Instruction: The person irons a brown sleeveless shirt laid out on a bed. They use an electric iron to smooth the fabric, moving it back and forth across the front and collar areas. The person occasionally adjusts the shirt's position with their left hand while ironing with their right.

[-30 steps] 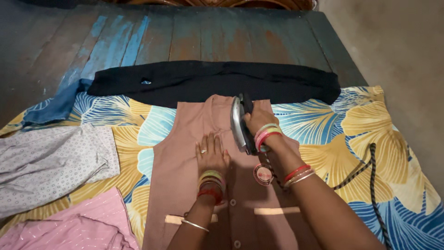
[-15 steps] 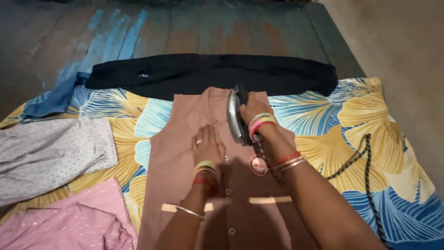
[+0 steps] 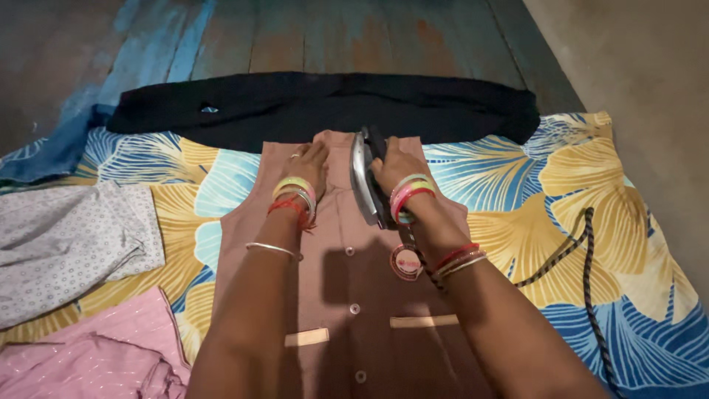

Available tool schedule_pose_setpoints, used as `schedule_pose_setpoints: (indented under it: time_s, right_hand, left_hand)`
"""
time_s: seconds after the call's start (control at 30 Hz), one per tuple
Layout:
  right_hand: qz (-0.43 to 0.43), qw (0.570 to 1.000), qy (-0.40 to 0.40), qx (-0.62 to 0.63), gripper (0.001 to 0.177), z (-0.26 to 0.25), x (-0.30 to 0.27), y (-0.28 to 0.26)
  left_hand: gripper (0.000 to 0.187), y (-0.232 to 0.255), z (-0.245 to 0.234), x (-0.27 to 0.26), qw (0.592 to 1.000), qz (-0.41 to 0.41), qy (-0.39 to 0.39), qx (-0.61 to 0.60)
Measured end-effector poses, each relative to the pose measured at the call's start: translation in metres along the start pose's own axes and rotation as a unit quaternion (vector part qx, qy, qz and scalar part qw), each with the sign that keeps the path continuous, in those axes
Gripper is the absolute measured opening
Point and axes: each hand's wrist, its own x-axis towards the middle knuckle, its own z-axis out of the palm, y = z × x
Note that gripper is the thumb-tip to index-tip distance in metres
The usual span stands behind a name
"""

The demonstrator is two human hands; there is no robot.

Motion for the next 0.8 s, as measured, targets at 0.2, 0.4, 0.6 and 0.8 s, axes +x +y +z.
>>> schedule_pose_setpoints:
  time_s: [0.2, 0.4, 0.6, 0.8]
  right_hand:
    - [0.011, 1.000, -0.012, 0.005, 0.053, -0.007, -0.016, -0.005]
    - [-0.011, 1.000, 0.003, 0.011, 0.052, -0.009, -0.012, -0.008]
    - [0.007, 1.000, -0.021, -0.002, 0.049, -0.010, -0.020, -0.009]
    - [-0.020, 0.999, 0.000, 0.034, 0.049, -0.030, -0.041, -0.021]
  left_hand:
    - [0.059, -0.005, 0.010, -0.013, 0.999, -0.021, -0.024, 0.036]
    - [0.062, 0.001, 0.003, -0.011, 0.992, -0.038, -0.066, 0.100]
    - [0.066, 0.010, -0.011, -0.042, 0.985, -0.070, -0.118, 0.106]
    - [0.066, 0.026, -0.053, -0.130, 0.979, -0.084, -0.149, 0.113]
